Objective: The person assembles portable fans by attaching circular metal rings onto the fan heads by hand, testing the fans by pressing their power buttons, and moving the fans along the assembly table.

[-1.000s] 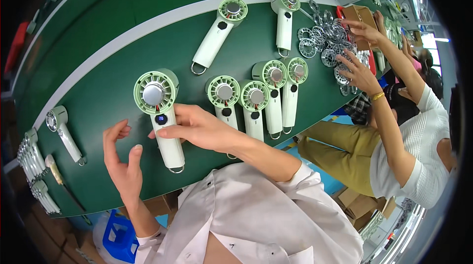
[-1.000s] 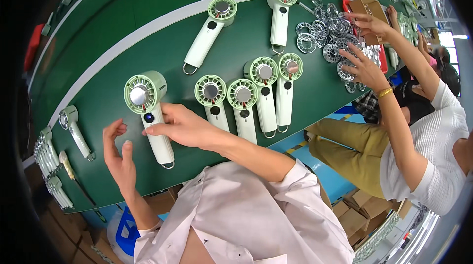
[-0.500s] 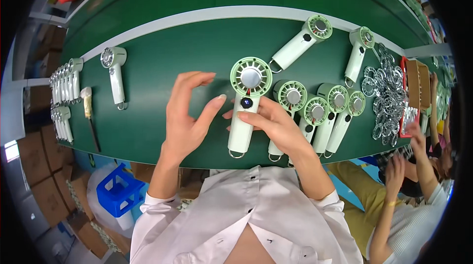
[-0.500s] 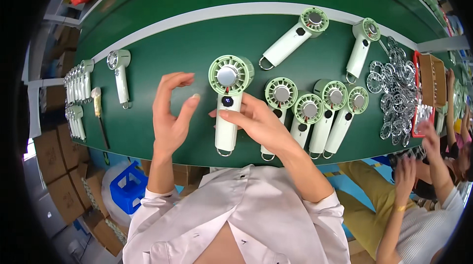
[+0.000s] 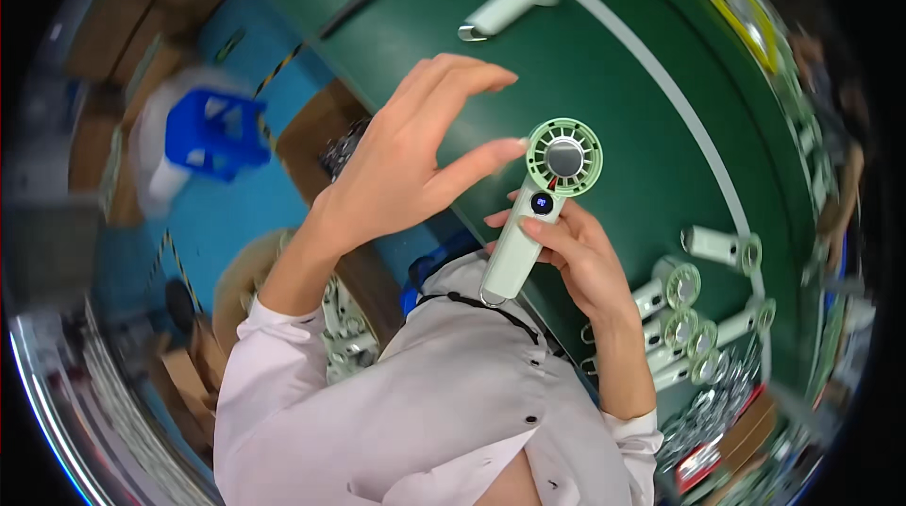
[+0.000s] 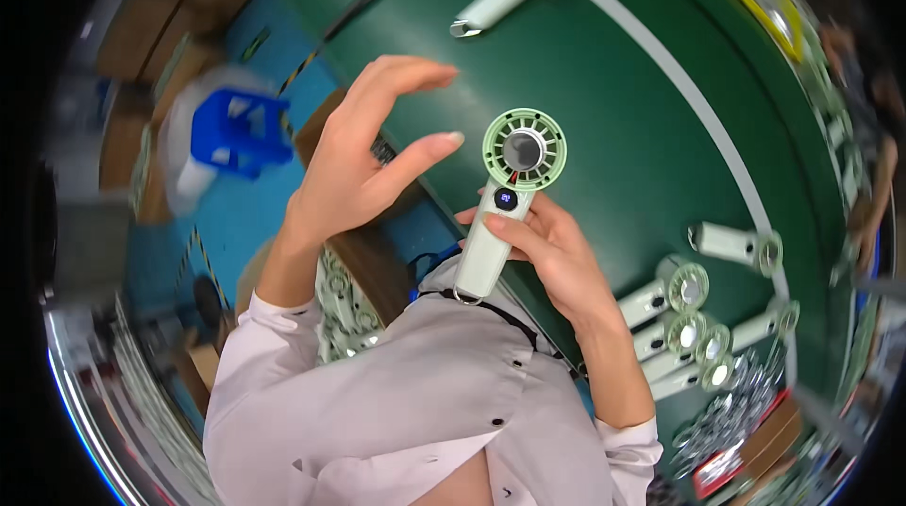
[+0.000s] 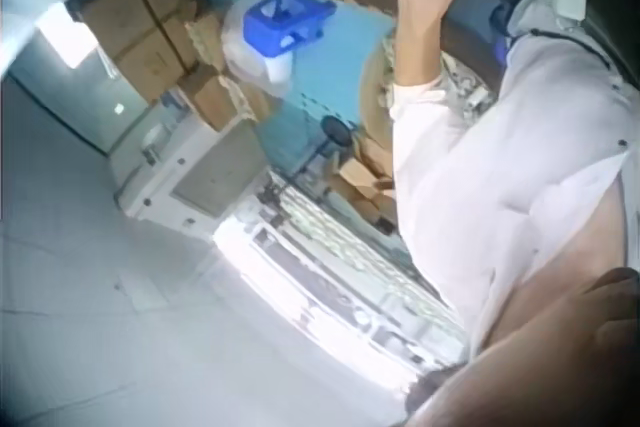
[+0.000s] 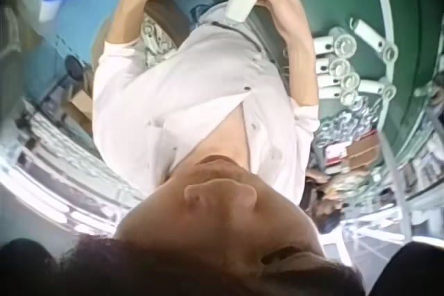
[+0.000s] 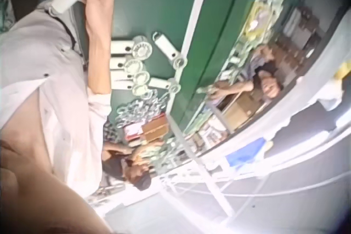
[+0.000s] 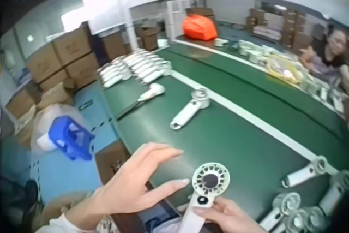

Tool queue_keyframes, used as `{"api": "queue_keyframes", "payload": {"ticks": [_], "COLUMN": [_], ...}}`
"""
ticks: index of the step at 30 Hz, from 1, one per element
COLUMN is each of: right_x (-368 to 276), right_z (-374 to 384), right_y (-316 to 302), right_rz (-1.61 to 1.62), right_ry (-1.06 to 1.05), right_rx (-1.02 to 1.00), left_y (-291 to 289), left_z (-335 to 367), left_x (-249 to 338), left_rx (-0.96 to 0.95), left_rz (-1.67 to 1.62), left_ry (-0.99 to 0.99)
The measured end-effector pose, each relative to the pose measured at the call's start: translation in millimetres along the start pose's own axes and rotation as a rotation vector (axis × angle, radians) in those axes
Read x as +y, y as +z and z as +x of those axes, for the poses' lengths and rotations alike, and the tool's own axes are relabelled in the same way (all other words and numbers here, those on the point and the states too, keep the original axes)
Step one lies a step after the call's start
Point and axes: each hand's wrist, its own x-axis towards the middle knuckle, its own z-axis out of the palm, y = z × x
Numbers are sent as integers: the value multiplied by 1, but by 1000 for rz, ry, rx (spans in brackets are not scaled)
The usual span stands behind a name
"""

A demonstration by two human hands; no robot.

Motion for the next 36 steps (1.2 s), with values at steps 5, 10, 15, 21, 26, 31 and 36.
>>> {"api": "queue_keyframes", "payload": {"ticks": [5, 10, 15, 21, 26, 31, 36], "right_x": [-2, 13, 39, 76, 112, 100, 89], "right_z": [63, 120, 144, 159, 168, 176, 185], "right_y": [39, 62, 93, 106, 125, 122, 107], "right_rz": [-103, -175, -420, -501, -696, -902, -973], "right_ry": [222, 412, 473, 615, 490, 382, 270], "right_rx": [-176, -341, -470, -588, -630, -593, -508], "left_y": [-44, -45, -39, -6, -7, -16, -13], "left_z": [-58, -112, -155, -200, -264, -381, -545], "left_x": [-35, -58, -53, -53, -54, -78, -108], "left_rx": [178, 310, 293, 352, 435, 907, 1243], "left_rz": [55, 8, 68, 196, 220, 323, 685], "left_ry": [-320, -575, -680, -749, -1137, -1556, -1732]}}
